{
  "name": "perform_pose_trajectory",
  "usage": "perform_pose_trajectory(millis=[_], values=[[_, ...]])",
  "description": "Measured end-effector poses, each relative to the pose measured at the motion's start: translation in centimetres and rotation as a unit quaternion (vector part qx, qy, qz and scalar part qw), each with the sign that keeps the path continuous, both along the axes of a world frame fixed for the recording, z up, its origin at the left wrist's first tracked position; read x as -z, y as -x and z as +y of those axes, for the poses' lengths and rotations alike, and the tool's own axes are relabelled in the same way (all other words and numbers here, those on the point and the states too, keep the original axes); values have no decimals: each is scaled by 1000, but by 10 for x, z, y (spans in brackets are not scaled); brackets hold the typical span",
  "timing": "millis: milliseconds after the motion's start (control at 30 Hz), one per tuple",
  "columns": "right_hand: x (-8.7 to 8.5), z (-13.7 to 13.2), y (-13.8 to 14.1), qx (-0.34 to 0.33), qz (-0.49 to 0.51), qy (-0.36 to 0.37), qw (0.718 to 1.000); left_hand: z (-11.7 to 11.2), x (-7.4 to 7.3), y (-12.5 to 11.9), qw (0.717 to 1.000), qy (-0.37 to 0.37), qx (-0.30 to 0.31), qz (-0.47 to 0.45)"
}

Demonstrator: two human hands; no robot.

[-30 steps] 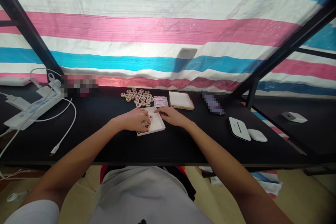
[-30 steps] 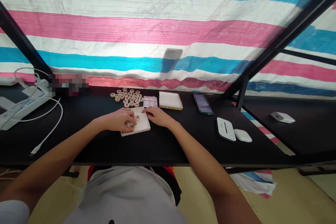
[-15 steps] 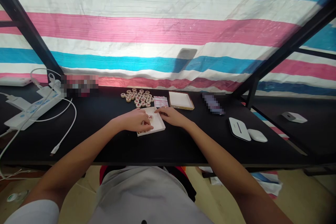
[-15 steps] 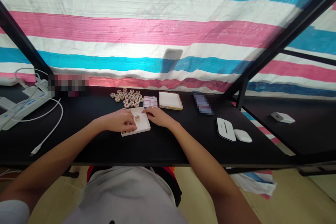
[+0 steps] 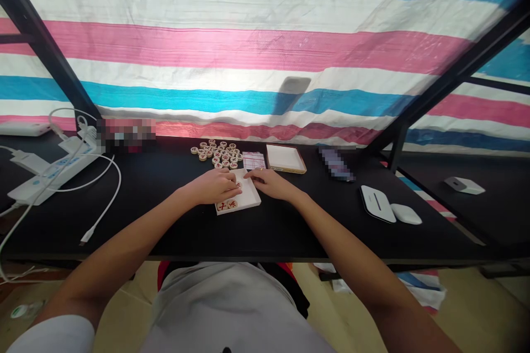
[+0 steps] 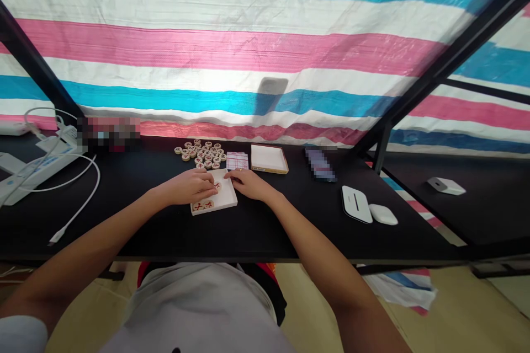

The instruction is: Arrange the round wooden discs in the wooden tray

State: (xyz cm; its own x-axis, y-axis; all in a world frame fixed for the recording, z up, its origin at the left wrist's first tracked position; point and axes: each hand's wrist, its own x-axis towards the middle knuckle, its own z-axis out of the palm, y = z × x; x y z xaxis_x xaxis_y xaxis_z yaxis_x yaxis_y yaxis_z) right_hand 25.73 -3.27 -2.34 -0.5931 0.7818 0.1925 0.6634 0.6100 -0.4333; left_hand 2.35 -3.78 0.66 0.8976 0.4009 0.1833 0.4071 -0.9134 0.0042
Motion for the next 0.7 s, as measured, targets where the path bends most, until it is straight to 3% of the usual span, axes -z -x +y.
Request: perform_pose_trajectory(millis=[233,700], values=[[-2,-1,0,1,0,4,1000,7,8,3,999,-34,-17,20],[-4,-2,1,3,1,10,1000,8,6,7,999,15,-46,13]])
